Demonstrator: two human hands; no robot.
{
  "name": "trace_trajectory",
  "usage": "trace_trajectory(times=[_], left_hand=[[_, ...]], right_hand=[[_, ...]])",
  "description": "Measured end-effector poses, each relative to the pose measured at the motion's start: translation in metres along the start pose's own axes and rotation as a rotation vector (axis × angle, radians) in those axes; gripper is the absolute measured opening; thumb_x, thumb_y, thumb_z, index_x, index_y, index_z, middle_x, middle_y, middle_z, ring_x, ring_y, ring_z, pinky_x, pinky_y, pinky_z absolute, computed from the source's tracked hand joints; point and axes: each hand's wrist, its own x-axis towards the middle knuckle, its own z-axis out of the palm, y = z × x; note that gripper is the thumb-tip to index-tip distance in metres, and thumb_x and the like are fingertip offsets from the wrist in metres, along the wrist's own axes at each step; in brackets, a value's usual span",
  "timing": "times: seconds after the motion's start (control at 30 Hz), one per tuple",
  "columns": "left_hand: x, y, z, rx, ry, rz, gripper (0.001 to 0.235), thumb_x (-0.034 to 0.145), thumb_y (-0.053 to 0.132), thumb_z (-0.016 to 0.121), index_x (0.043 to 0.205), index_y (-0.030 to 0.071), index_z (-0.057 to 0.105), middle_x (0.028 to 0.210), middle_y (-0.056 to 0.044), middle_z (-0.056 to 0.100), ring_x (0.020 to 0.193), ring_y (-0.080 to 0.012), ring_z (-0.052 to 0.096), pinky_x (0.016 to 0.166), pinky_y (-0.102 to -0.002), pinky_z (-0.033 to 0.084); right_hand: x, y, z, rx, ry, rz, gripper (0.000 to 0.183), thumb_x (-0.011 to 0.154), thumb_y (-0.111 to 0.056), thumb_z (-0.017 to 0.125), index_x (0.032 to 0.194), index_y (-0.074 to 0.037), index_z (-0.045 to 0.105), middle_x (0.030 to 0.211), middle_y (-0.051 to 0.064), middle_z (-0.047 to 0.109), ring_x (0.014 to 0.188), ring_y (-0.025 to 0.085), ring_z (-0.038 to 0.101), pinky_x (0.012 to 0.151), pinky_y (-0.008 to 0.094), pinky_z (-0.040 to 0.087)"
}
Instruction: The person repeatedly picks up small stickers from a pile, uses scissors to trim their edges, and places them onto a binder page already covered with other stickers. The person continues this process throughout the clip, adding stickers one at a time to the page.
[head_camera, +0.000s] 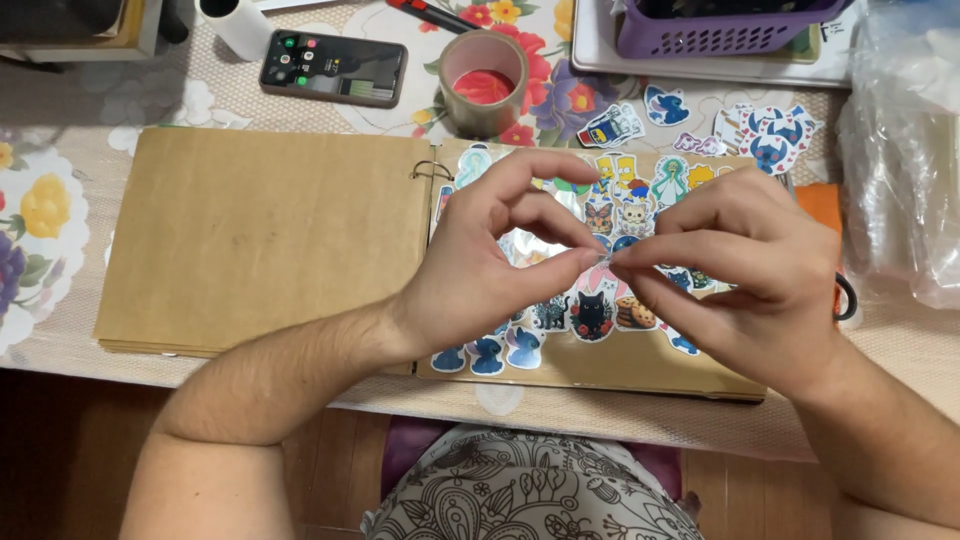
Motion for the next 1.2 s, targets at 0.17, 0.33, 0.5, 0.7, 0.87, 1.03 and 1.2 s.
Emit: trace_trajectory(times=[0.17, 0.33, 0.5, 0.7, 0.87, 1.03, 1.2], left_hand=[[0.002, -0.008, 0.0, 0.039, 0.0, 0.036, 0.009, 0.087, 0.005, 0.075, 0.092, 0.009, 0.069, 0.089, -0.001, 0.071, 0.081, -0.0075, 0.068, 0.08, -0.02, 0.058], [0.001, -0.008, -0.001, 0.007, -0.032, 0.02, 0.006, 0.087, 0.006, 0.075, 0.089, 0.01, 0.07, 0.086, -0.001, 0.071, 0.078, -0.0069, 0.067, 0.077, -0.02, 0.057], [0.0, -0.009, -0.003, -0.149, -0.066, -0.072, 0.009, 0.085, 0.008, 0.079, 0.091, 0.007, 0.073, 0.087, -0.004, 0.072, 0.079, -0.008, 0.068, 0.073, -0.019, 0.058], [-0.007, -0.006, -0.011, 0.15, -0.085, 0.076, 0.045, 0.081, 0.023, 0.084, 0.122, 0.014, 0.067, 0.121, -0.005, 0.072, 0.108, -0.0141, 0.071, 0.092, -0.024, 0.058], [-0.004, -0.014, -0.008, 0.334, -0.074, 0.447, 0.025, 0.093, 0.014, 0.08, 0.115, 0.013, 0.07, 0.126, -0.009, 0.071, 0.118, -0.0237, 0.071, 0.107, -0.038, 0.052], [0.001, -0.015, -0.005, 0.296, -0.091, 0.557, 0.012, 0.093, 0.008, 0.078, 0.105, 0.009, 0.074, 0.108, -0.008, 0.075, 0.101, -0.0229, 0.072, 0.098, -0.038, 0.053], [0.0, -0.013, -0.001, 0.19, -0.05, 0.395, 0.006, 0.091, 0.009, 0.079, 0.095, 0.011, 0.075, 0.097, -0.003, 0.076, 0.094, -0.0166, 0.074, 0.096, -0.032, 0.053]], right_hand=[[0.004, 0.002, -0.004, -0.09, -0.016, -0.154, 0.01, 0.089, -0.013, 0.083, 0.093, -0.01, 0.075, 0.087, 0.006, 0.063, 0.077, 0.023, 0.054, 0.078, 0.038, 0.044], [0.006, 0.001, -0.005, -0.155, 0.009, -0.26, 0.007, 0.093, -0.012, 0.077, 0.088, -0.009, 0.073, 0.084, 0.006, 0.065, 0.073, 0.024, 0.055, 0.076, 0.039, 0.047], [0.008, 0.001, -0.008, -0.136, 0.01, -0.287, 0.008, 0.09, -0.007, 0.08, 0.087, -0.002, 0.074, 0.083, 0.01, 0.07, 0.076, 0.027, 0.059, 0.072, 0.037, 0.049], [0.011, -0.005, -0.006, 0.002, -0.005, -0.174, 0.009, 0.088, -0.003, 0.078, 0.085, 0.0, 0.07, 0.079, 0.012, 0.067, 0.072, 0.024, 0.061, 0.074, 0.039, 0.047], [0.007, -0.005, -0.002, 0.083, 0.01, -0.1, 0.009, 0.085, -0.003, 0.078, 0.083, -0.001, 0.07, 0.079, 0.011, 0.069, 0.071, 0.021, 0.064, 0.076, 0.036, 0.046], [0.006, -0.005, -0.001, 0.175, 0.008, -0.023, 0.009, 0.083, -0.004, 0.077, 0.08, 0.0, 0.068, 0.076, 0.01, 0.07, 0.068, 0.02, 0.064, 0.074, 0.034, 0.046], [0.004, -0.005, -0.001, 0.139, -0.011, -0.026, 0.011, 0.083, -0.006, 0.079, 0.082, -0.001, 0.069, 0.079, 0.009, 0.071, 0.071, 0.02, 0.066, 0.076, 0.035, 0.047]])
